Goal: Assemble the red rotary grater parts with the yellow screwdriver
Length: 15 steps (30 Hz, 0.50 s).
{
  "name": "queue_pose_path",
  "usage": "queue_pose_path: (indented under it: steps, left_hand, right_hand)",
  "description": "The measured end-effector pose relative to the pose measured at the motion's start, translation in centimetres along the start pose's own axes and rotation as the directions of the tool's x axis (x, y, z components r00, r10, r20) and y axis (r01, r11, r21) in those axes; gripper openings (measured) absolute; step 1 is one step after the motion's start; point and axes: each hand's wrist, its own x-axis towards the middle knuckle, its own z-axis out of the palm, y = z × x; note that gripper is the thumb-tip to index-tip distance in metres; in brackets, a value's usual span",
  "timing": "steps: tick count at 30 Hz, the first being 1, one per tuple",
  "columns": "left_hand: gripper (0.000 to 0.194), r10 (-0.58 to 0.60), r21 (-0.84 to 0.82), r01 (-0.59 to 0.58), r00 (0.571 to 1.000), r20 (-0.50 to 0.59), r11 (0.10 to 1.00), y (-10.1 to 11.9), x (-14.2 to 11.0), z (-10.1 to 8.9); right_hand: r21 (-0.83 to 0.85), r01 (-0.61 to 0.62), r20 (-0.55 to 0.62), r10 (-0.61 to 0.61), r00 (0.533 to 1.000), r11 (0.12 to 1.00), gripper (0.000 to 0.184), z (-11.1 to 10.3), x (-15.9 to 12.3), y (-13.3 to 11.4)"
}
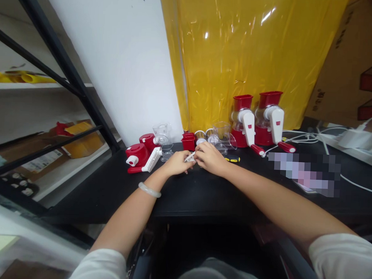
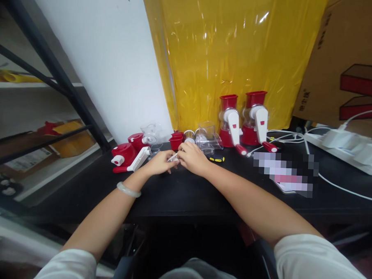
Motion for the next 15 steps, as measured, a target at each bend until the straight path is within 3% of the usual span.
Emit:
queue_pose_path:
  steps: [15]
  left_hand:
    - [0.007, -0.049, 0.009, 0.050, 0.998, -0.028, 0.999, 0.14, 0.20, -0.01]
  right_hand:
    - [-0.059, 0.140, 0.015, -0.140, 0.990, 0.988, 0.014, 0.19, 0.38, -0.78]
